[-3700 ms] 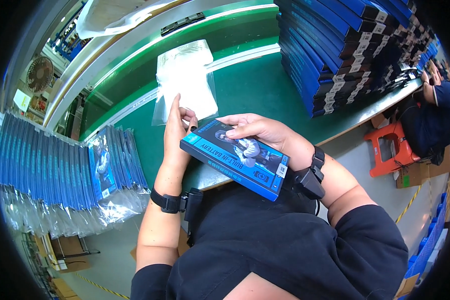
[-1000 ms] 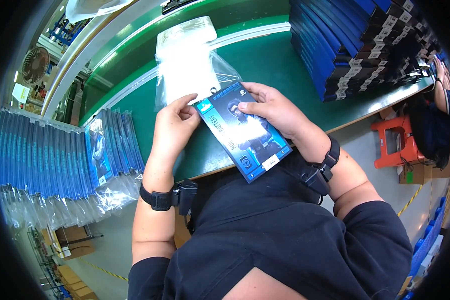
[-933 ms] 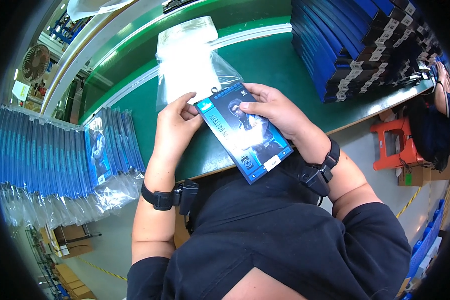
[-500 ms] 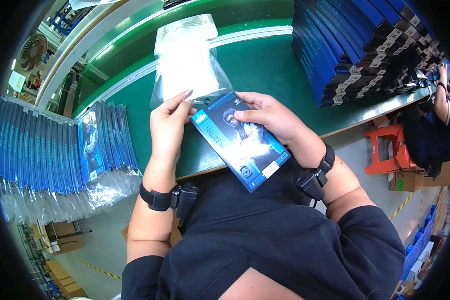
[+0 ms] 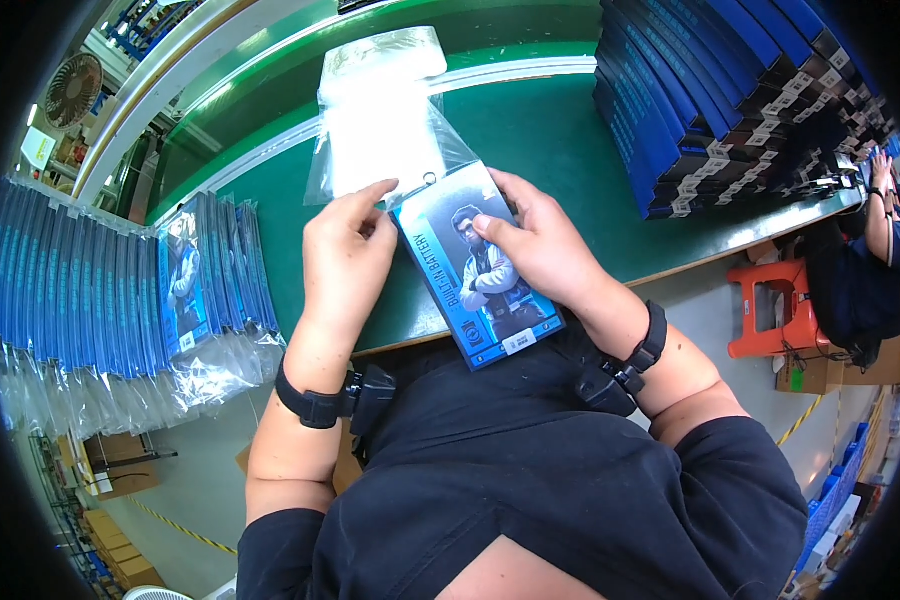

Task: Organizing, stacking, and placing electronic component boxes into individual plastic bags on a factory assembly line.

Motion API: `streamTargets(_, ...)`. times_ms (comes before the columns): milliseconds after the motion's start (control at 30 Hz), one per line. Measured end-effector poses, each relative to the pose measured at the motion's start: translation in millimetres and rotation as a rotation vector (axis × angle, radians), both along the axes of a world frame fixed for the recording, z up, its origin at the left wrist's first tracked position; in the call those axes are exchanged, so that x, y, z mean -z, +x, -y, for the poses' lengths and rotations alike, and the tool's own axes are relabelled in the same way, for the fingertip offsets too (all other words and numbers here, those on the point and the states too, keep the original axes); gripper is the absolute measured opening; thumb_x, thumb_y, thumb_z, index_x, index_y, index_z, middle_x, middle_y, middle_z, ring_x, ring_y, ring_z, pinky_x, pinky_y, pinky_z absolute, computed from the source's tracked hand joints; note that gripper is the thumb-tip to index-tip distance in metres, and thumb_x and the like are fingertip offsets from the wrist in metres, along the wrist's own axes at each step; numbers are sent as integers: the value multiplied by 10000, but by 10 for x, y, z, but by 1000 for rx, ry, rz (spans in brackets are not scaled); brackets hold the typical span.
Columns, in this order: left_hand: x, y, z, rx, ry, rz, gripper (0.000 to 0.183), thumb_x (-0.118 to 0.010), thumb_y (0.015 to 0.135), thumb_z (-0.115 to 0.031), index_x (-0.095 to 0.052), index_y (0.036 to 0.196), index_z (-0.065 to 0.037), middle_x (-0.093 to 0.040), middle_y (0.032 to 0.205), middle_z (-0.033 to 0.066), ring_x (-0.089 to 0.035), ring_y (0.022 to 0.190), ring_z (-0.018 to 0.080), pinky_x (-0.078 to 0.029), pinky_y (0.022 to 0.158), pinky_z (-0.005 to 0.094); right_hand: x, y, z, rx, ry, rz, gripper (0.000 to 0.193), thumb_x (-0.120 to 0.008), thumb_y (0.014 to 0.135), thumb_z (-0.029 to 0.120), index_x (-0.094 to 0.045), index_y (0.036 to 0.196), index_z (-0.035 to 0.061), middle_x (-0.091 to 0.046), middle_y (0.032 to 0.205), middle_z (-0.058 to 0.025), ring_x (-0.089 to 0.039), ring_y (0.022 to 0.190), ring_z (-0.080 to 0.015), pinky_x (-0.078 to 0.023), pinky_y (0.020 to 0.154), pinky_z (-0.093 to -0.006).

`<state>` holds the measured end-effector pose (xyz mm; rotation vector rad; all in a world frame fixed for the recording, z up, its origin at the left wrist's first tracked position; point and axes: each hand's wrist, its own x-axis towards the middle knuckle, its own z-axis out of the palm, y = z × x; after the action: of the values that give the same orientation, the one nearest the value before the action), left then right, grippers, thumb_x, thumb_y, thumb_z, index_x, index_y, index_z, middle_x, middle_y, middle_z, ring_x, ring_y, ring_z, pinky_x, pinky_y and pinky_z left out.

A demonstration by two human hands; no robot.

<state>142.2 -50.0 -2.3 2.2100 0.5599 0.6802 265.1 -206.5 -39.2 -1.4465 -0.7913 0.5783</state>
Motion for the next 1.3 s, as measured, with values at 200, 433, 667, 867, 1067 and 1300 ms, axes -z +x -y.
streamTargets(200, -48, -78, 48, 283, -226, -104, 448, -599, 806, -2, -502, 1242, 36, -602, 729, 50, -582, 634, 97, -480, 599, 209, -98, 24, 36, 113, 58, -484, 222, -664, 808, 80, -519, 901, -59, -633, 846, -138, -620, 711, -138, -504, 613, -243)
streamTargets(433, 90, 162, 239, 163, -1365, 253, 377, -632, 862, -257, -556, 1088, 34, -637, 935, 118, -642, 810, 172, -528, 728, 292, -129, -189, 137, 17, 101, -556, 223, -718, 788, 103, -521, 707, 35, -603, 712, -52, -553, 619, -70, -453, 543, -206)
streamTargets(667, 109, 354, 43, 252, -1720, 311, 261, -561, 884, -133, -545, 1081, 37, -638, 985, 160, -649, 869, 246, -546, 791, 369, -548, -167, 641, -252, -122, -258, 937, -747, 706, 10, -155, 1432, 20, -532, 1040, -111, -604, 897, -156, -504, 715, -243)
streamTargets(867, 51, 335, 442, 443, -1814, 219, 289, -586, 873, -125, -535, 1111, 30, -634, 1018, 134, -649, 899, 225, -551, 785, 354, -487, -148, 673, -168, -14, -44, 1003, -709, 689, -67, -95, 1466, 97, -494, 1119, -111, -574, 1018, -173, -483, 831, -283)
streamTargets(1067, -152, 90, 648, 810, -1708, -38, 427, -544, 919, -190, -447, 1223, 94, -556, 1168, 215, -575, 1074, 312, -483, 931, 391, -466, -6, 637, 147, 207, 518, 371, -512, 830, -65, -504, 1199, -21, -551, 1113, -132, -591, 923, -178, -499, 750, -258)
streamTargets(1300, -261, -172, 358, 652, -1561, -74, 534, -456, 925, -486, -484, 1235, -52, -533, 1177, 103, -546, 1051, 201, -460, 895, 387, -834, -306, 168, -15, 163, 237, 231, -482, 884, 1, -501, 1113, 28, -542, 888, -25, -511, 716, -61, -427, 655, -198)
